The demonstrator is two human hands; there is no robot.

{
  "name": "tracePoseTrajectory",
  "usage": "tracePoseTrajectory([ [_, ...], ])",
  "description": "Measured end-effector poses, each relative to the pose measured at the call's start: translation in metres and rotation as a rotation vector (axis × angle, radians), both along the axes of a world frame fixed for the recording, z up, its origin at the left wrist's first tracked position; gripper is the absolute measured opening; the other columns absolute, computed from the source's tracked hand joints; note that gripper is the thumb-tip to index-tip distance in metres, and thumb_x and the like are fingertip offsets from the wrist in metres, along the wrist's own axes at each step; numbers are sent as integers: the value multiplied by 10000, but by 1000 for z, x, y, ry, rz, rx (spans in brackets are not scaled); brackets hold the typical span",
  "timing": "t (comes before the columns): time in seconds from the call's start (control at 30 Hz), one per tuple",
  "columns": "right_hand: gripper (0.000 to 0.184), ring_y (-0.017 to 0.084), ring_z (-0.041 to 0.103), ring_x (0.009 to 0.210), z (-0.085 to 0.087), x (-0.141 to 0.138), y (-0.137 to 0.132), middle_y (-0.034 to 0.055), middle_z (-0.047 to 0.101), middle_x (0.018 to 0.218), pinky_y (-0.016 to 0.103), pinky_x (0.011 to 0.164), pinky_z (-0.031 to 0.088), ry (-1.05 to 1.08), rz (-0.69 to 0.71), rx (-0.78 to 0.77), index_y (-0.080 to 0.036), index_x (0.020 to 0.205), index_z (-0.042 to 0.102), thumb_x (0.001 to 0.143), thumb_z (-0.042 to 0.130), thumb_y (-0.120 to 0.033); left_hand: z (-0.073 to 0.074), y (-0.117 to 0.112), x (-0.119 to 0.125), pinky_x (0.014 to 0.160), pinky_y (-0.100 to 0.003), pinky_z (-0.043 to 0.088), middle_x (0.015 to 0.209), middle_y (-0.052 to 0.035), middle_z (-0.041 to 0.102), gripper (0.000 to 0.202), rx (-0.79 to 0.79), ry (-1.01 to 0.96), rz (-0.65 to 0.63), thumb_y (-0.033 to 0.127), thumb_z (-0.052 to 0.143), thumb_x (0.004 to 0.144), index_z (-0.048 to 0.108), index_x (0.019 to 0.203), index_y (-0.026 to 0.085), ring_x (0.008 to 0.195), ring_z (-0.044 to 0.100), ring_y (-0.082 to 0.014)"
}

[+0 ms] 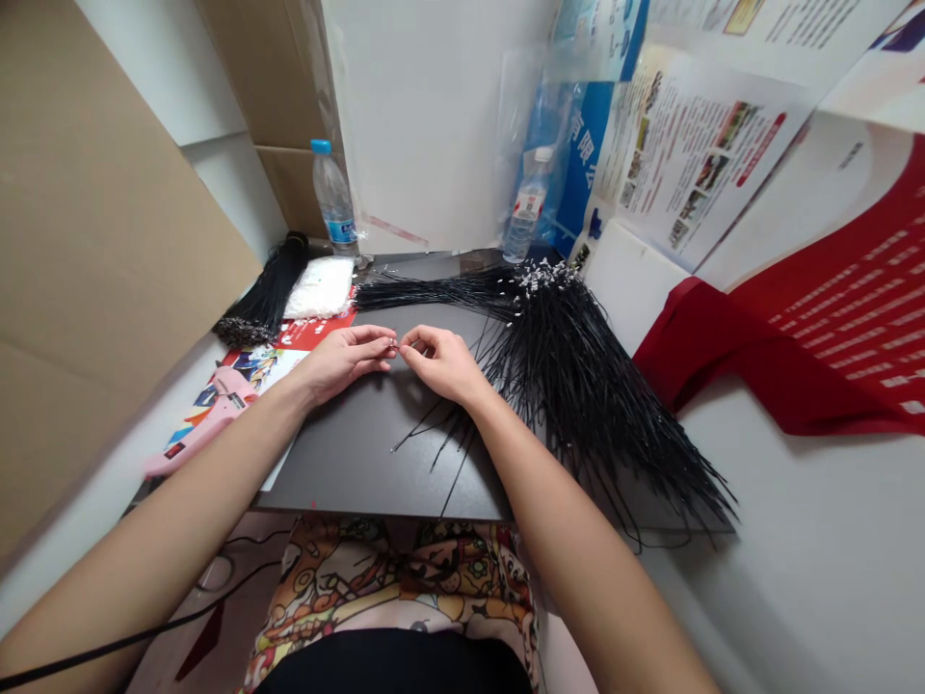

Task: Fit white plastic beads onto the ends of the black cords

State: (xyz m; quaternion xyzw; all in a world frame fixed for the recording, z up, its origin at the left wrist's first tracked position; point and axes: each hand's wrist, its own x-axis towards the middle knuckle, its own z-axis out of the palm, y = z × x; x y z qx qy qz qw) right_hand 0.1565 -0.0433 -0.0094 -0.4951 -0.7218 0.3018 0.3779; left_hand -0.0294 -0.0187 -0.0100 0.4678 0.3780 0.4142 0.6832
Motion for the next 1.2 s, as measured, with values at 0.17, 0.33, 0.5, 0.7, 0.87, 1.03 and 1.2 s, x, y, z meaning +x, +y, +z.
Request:
tracePoseTrajectory([
  [0.17, 252, 88, 428, 585, 1, -2, -2, -16, 603, 676, 226, 596, 359, 15, -25, 10, -141, 853, 700, 844, 593, -369, 0, 0, -1, 702, -270, 537, 836, -36, 681, 160, 20, 3, -11, 158, 828, 719, 747, 854, 128, 727, 595, -110],
  [0.33, 270, 88, 430, 582, 2, -3, -2, -11, 617, 673, 226, 584, 349, 18, -34, 41, -145, 831, 712, 837, 615, -396, 0, 0, 0, 720, -281, 535, 824, -34, 671, 135, 21, 28, -32, 158, 812, 737, 746, 850, 127, 709, 585, -106],
  [0.5, 269, 87, 426, 577, 3, -3, -3, -5, 632, 676, 228, 586, 352, 15, -47, 41, -146, 792, 711, 829, 628, -399, 2, -1, 0, 719, -284, 534, 833, -38, 673, 143, 23, 29, -35, 177, 822, 728, 749, 842, 131, 727, 590, -114],
  [0.7, 273, 91, 433, 589, 3, -2, -2, -5, 626, 669, 227, 593, 353, 11, -38, 36, -144, 783, 714, 833, 617, -394, 0, -1, -1, 716, -289, 535, 868, -42, 680, 185, 52, 50, -53, 215, 840, 712, 747, 850, 136, 734, 589, -116],
  [0.87, 296, 92, 439, 604, 1, -2, -1, -4, 615, 669, 225, 599, 353, 15, -35, 22, -139, 778, 716, 830, 618, -413, 0, 0, -2, 709, -284, 539, 875, -44, 692, 241, 71, 53, -70, 258, 876, 677, 749, 843, 137, 720, 592, -112],
  [1.03, 329, 90, 439, 597, 0, -1, -2, -6, 591, 651, 223, 591, 352, 14, -25, -36, -133, 757, 703, 831, 609, -440, -1, 1, -3, 724, -292, 542, 854, -36, 693, 273, 90, 81, -90, 288, 891, 657, 759, 851, 149, 689, 588, -106],
  [1.2, 320, 94, 457, 599, -2, -1, -1, -5, 593, 650, 222, 586, 354, 2, -33, -32, -134, 758, 704, 832, 612, -431, -3, 2, -4, 723, -300, 544, 860, -37, 699, 282, 106, 90, -93, 304, 898, 648, 761, 847, 160, 695, 593, -109],
])
